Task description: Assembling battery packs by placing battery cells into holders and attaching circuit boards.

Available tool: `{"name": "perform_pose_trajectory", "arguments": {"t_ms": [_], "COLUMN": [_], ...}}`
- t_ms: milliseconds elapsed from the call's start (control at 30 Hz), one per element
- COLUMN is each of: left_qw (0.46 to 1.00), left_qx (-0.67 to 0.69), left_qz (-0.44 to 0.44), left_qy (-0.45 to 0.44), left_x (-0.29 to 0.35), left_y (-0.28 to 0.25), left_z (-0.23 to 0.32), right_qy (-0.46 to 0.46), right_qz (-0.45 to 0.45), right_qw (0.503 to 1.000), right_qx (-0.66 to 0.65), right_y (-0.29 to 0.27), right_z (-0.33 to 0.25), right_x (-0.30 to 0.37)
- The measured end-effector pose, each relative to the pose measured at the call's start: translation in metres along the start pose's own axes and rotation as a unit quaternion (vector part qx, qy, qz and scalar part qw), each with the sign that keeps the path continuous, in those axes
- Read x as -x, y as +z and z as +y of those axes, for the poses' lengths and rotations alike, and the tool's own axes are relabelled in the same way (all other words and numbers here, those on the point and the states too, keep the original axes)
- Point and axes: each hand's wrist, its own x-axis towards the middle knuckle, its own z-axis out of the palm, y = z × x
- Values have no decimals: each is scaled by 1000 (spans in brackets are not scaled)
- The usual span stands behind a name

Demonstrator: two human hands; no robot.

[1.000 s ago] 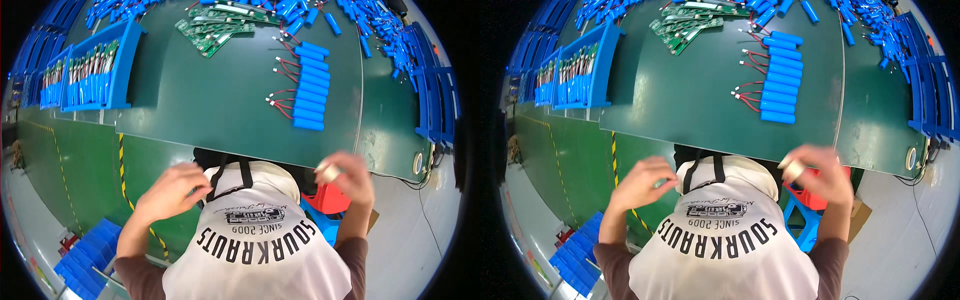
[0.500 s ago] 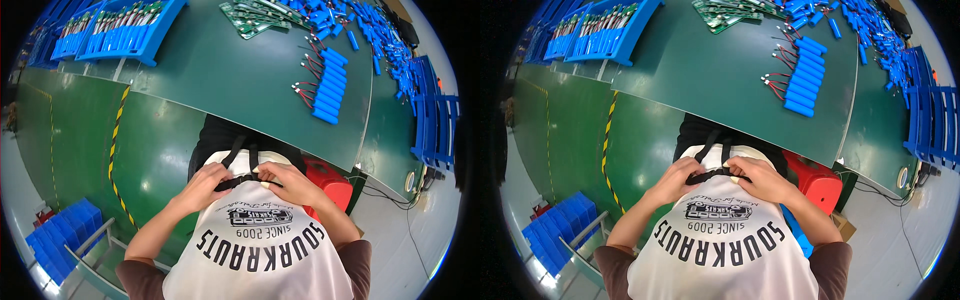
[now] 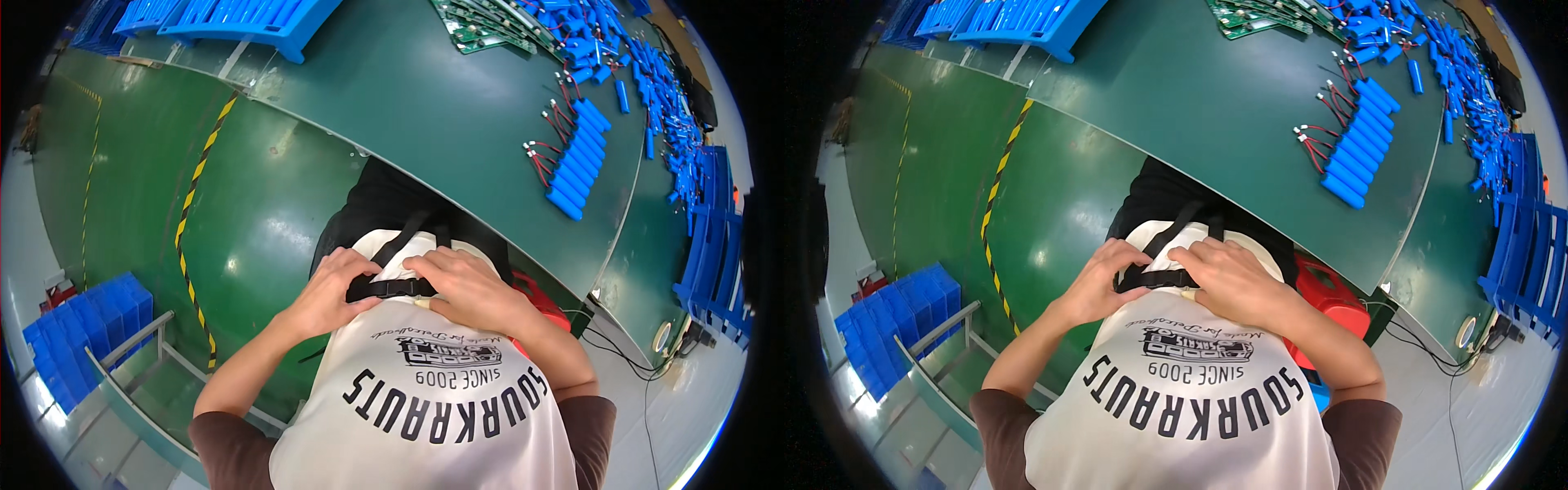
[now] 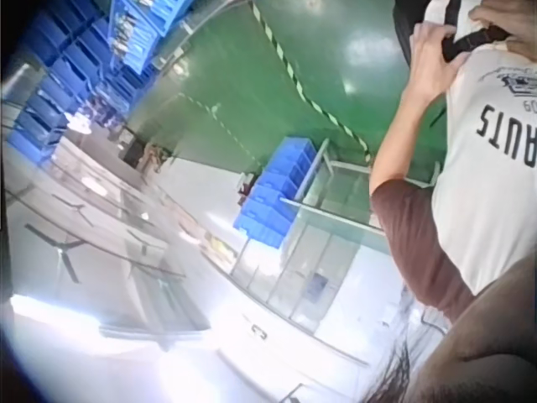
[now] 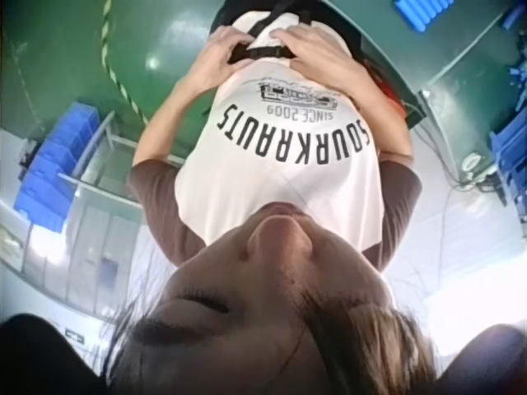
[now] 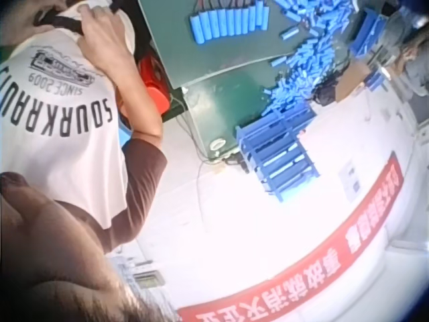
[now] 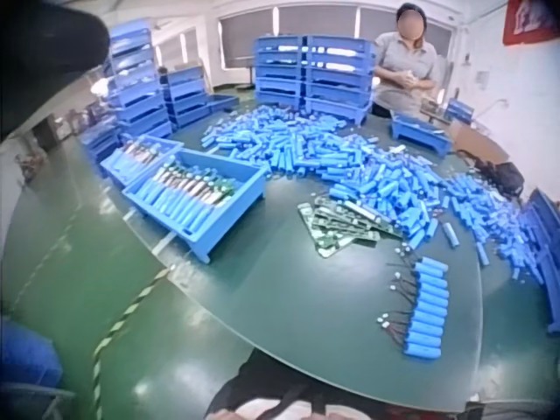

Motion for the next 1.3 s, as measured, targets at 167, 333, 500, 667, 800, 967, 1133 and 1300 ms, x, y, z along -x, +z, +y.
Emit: {"name": "perform_pose_trajectory", "arguments": {"t_ms": [167,333,500,667,800,967,1133,1300], "left_qw": [991,986,975,973,954,951,957,967], "left_qx": [-3,133,167,193,256,270,246,205], "left_qz": [135,3,64,45,53,32,81,111], "left_qy": [-20,-100,-132,-123,-147,-145,-130,-105], "left_x": [28,50,50,55,59,55,57,60], "left_y": [0,1,18,19,30,29,41,38], "left_z": [-31,-48,-37,-43,-55,-58,-52,-48], "right_qy": [15,-11,0,-37,0,-63,-69,-45], "right_qz": [-30,-29,-65,-98,-140,-162,-245,-280], "right_qw": [999,1000,994,989,978,984,963,945], "right_qx": [4,-2,-86,-107,-154,-48,82,160], "right_y": [-3,-5,-6,-10,-14,17,15,21], "right_z": [0,8,7,10,10,-14,-35,-40], "right_x": [-13,-20,-37,-49,-64,-87,-102,-111]}}
